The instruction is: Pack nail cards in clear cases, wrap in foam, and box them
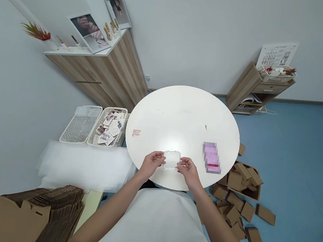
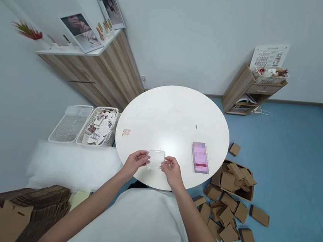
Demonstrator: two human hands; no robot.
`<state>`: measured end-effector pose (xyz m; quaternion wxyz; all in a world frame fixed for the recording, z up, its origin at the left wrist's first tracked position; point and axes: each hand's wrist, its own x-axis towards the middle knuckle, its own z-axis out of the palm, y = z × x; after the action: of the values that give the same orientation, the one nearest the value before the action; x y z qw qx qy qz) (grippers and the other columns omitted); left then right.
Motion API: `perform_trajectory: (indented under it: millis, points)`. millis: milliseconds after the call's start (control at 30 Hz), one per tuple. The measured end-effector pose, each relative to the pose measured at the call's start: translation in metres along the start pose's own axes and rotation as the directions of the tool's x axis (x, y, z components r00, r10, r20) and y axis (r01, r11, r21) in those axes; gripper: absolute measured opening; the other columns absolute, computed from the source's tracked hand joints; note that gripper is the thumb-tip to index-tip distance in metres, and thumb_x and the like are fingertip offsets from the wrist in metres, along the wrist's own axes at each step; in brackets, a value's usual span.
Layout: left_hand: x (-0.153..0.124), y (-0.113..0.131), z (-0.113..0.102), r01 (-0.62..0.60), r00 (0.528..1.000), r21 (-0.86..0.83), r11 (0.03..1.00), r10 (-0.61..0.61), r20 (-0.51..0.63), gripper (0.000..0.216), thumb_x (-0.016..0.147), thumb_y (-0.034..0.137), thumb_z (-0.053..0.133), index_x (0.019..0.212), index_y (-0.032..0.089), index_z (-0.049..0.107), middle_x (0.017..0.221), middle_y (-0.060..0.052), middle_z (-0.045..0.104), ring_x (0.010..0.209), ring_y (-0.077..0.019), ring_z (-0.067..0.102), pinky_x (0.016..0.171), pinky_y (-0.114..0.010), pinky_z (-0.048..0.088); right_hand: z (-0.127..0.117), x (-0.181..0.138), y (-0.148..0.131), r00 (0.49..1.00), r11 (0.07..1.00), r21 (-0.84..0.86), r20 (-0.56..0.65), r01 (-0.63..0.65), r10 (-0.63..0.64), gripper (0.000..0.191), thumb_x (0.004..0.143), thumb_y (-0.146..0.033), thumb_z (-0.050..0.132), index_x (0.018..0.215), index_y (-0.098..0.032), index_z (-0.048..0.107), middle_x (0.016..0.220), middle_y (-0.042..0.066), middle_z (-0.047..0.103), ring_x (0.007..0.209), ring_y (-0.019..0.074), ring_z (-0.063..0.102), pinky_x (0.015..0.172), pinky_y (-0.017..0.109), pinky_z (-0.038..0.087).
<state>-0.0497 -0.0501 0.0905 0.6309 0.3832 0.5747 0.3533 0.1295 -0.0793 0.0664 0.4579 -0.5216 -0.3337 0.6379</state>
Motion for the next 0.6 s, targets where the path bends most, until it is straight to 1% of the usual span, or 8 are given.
perform_trajectory:
  millis: [67, 133, 233, 300, 367, 433, 600]
  points:
    - [0.000, -0.001, 0.007, -0.001, 1.000, 0.011, 1.000, 0.001, -0.010, 0.039, 0.065, 0.038, 0.066, 0.096, 0.018, 0.057, 0.087, -0.006, 0.063, 0.074, -0.0156, 0.062, 0.070, -0.029, 0.046, -0.009, -0.002, -0.001, 0.998, 0.996, -0.078, 0.012, 0.054, -0.053, 0.037, 0.067, -0.036, 0.062, 0.098, -0.023, 0.046, 0.091, 0.004, 0.055, 0.077, 0.0151, 0.058, 0.075, 0.036, 0.047]
    - [0.001, -0.001, 0.013, -0.005, 1.000, -0.007, 1.000, 0.005, -0.006, 0.038, 0.065, 0.037, 0.066, 0.095, 0.017, 0.057, 0.086, -0.006, 0.062, 0.073, -0.0146, 0.061, 0.070, -0.030, 0.046, -0.017, -0.004, -0.006, 0.991, 0.973, -0.190, 0.035, 0.131, -0.127, 0.047, 0.065, -0.035, 0.063, 0.106, -0.025, 0.042, 0.108, 0.006, 0.051, 0.089, 0.0175, 0.057, 0.081, 0.039, 0.045]
    - [0.002, 0.000, 0.016, -0.003, 1.000, -0.040, 0.999, 0.004, 0.019, 0.037, 0.065, 0.035, 0.066, 0.096, 0.016, 0.057, 0.082, -0.005, 0.061, 0.070, -0.0130, 0.060, 0.072, -0.031, 0.046, -0.026, -0.007, -0.020, 0.962, 0.887, -0.379, 0.169, 0.265, -0.215, 0.061, 0.062, -0.032, 0.067, 0.115, -0.029, 0.038, 0.131, 0.008, 0.036, 0.112, 0.0219, 0.046, 0.090, 0.042, 0.041]
    - [0.003, 0.001, 0.015, 0.002, 0.999, -0.044, 0.999, -0.001, 0.042, 0.037, 0.066, 0.034, 0.065, 0.097, 0.016, 0.056, 0.079, -0.004, 0.061, 0.067, -0.0121, 0.059, 0.072, -0.032, 0.046, -0.029, -0.008, -0.028, 0.932, 0.810, -0.472, 0.269, 0.348, -0.244, 0.062, 0.061, -0.031, 0.068, 0.116, -0.029, 0.039, 0.138, 0.007, 0.027, 0.121, 0.0236, 0.036, 0.092, 0.043, 0.039]
    - [0.004, 0.003, 0.014, -0.002, 0.998, -0.039, 0.999, 0.005, 0.066, 0.040, 0.067, 0.035, 0.064, 0.101, 0.017, 0.054, 0.078, -0.003, 0.061, 0.065, -0.0114, 0.058, 0.071, -0.032, 0.046, -0.029, -0.009, -0.033, 0.908, 0.747, -0.529, 0.336, 0.403, -0.252, 0.059, 0.062, -0.031, 0.067, 0.115, -0.029, 0.041, 0.140, 0.006, 0.024, 0.124, 0.0239, 0.031, 0.093, 0.043, 0.038]
    - [0.004, 0.005, 0.012, -0.012, 0.996, -0.026, 1.000, 0.014, 0.090, 0.044, 0.068, 0.035, 0.063, 0.107, 0.019, 0.052, 0.078, -0.003, 0.060, 0.065, -0.0111, 0.057, 0.071, -0.032, 0.046, -0.026, -0.009, -0.033, 0.898, 0.713, -0.557, 0.358, 0.426, -0.257, 0.056, 0.064, -0.030, 0.065, 0.115, -0.028, 0.042, 0.139, 0.007, 0.026, 0.124, 0.0234, 0.031, 0.092, 0.042, 0.039]
    - [0.006, 0.006, 0.001, -0.021, 0.987, 0.002, 1.000, 0.021, 0.159, 0.048, 0.069, 0.036, 0.062, 0.113, 0.021, 0.051, 0.084, -0.003, 0.058, 0.070, -0.0116, 0.058, 0.075, -0.033, 0.046, -0.012, -0.009, -0.029, 0.903, 0.676, -0.600, 0.319, 0.427, -0.288, 0.045, 0.066, -0.027, 0.062, 0.108, -0.024, 0.047, 0.134, 0.009, 0.034, 0.120, 0.0234, 0.038, 0.090, 0.041, 0.041]
